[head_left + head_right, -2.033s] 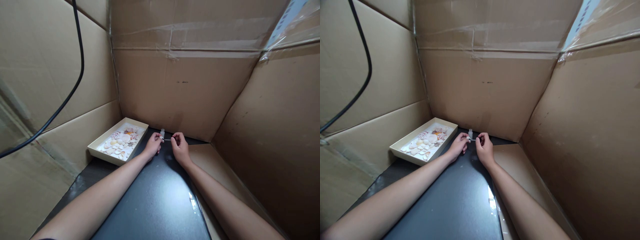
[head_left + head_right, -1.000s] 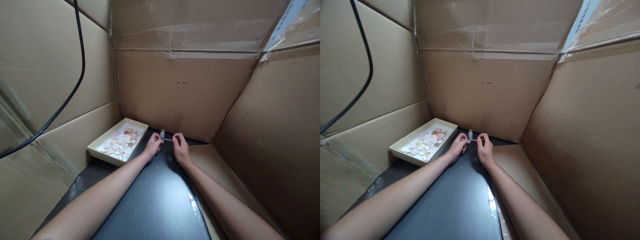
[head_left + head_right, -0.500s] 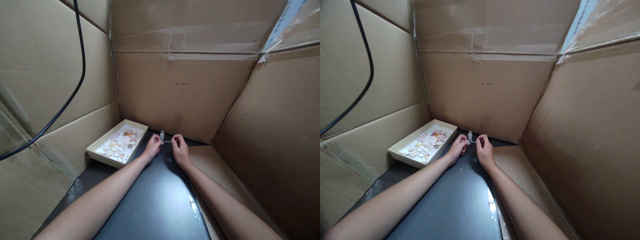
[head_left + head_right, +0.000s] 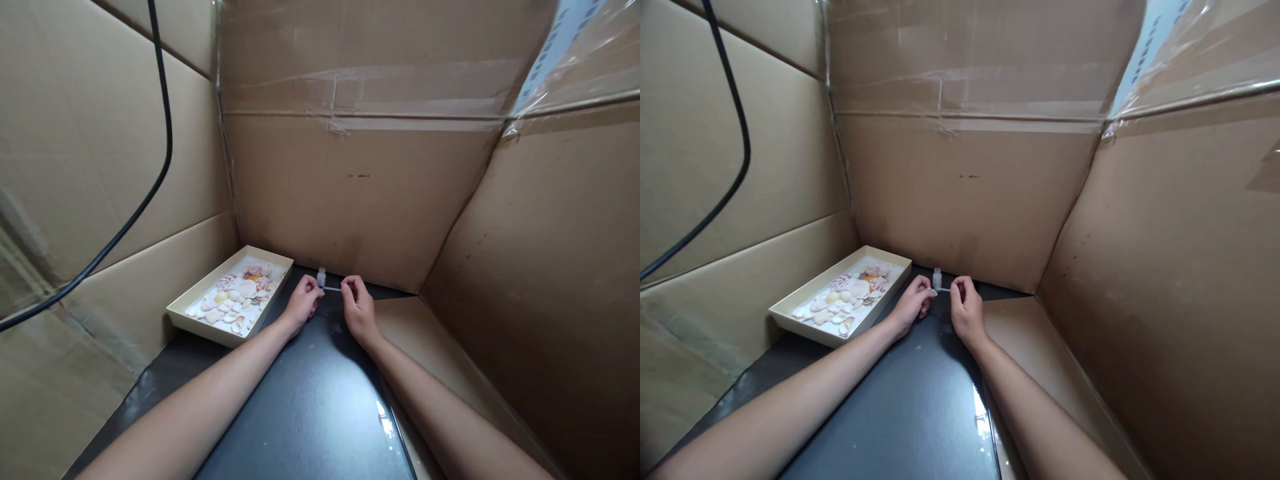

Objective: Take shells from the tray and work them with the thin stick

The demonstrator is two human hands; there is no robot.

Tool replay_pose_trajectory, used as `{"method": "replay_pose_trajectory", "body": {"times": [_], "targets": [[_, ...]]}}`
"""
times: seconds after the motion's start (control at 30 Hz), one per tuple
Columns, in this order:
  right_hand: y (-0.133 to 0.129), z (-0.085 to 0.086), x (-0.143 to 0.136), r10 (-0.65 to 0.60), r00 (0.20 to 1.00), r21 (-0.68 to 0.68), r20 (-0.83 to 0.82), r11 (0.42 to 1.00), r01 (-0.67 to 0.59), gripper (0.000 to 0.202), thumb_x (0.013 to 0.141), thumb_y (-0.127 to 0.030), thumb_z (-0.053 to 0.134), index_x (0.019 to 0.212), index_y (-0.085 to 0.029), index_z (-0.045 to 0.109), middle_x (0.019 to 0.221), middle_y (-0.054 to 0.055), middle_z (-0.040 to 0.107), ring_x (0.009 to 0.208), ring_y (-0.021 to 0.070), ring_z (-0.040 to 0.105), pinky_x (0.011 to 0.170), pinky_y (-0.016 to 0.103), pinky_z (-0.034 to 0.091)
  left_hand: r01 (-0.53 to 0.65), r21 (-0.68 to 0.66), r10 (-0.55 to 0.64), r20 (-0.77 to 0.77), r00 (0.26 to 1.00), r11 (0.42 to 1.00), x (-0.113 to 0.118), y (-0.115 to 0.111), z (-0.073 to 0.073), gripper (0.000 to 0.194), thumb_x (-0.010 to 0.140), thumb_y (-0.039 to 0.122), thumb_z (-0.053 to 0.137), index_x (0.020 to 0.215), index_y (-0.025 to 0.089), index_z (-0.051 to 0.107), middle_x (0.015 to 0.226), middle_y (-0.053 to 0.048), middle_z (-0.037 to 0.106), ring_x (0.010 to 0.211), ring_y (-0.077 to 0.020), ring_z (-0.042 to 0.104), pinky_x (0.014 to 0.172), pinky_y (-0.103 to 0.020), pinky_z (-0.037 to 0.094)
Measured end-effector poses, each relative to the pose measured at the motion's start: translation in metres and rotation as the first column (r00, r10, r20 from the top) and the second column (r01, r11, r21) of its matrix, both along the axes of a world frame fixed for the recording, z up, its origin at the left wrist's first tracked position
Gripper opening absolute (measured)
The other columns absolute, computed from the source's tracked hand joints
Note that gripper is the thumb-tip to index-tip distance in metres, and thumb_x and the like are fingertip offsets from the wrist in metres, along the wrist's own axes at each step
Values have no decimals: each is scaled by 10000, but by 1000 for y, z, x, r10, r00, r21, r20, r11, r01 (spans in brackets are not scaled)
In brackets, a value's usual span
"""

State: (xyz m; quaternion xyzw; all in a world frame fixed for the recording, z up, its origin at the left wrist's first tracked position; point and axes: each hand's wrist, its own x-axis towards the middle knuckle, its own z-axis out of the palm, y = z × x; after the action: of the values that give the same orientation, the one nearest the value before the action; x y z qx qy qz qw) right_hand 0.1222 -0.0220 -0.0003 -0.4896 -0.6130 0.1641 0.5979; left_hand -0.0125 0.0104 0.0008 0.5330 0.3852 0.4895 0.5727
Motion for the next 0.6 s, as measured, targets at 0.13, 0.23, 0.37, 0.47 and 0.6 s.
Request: {"method": "replay_pose_trajectory", "body": {"times": [0.13,0.23,0.37,0.47,0.6], "targets": [[0,0,0,9,1000,-1,19,1000,-9,165,883,-359,465,840,-202,491,708,-26,472,635,126,442,611,238,355,8,1,-8,0,1000,1000,0,1,-1,220,671,248,547,763,220,349,523,116,361,345,-37,307,328,-159,193],[1,-1,1,14,1000,4,5,1000,-14,173,896,-359,446,847,-200,491,715,-25,477,646,125,450,620,235,357,11,-1,-11,-1,1000,1000,0,0,-1,229,665,253,548,763,223,344,507,119,352,344,-43,306,328,-162,192],[2,-2,1,13,1000,-5,19,1000,-13,164,891,-352,452,848,-198,492,709,-28,475,639,121,446,619,232,354,6,-8,-6,-14,1000,1000,1,-1,1,231,662,256,544,765,225,340,509,119,348,344,-44,303,329,-164,183],[1,-3,0,11,1000,-9,27,1000,-11,150,878,-344,470,845,-200,491,709,-29,478,631,121,442,609,231,352,5,-10,-6,-24,1000,1000,1,-1,2,224,657,246,537,761,224,339,514,116,344,352,-45,302,333,-167,185],[1,-2,0,22,1000,-14,14,1000,-22,155,876,-349,470,840,-201,492,709,-29,480,630,120,444,613,231,356,6,-18,-6,-34,999,1000,0,-2,4,225,645,240,534,762,223,342,522,114,348,356,-45,302,338,-170,189]]}}
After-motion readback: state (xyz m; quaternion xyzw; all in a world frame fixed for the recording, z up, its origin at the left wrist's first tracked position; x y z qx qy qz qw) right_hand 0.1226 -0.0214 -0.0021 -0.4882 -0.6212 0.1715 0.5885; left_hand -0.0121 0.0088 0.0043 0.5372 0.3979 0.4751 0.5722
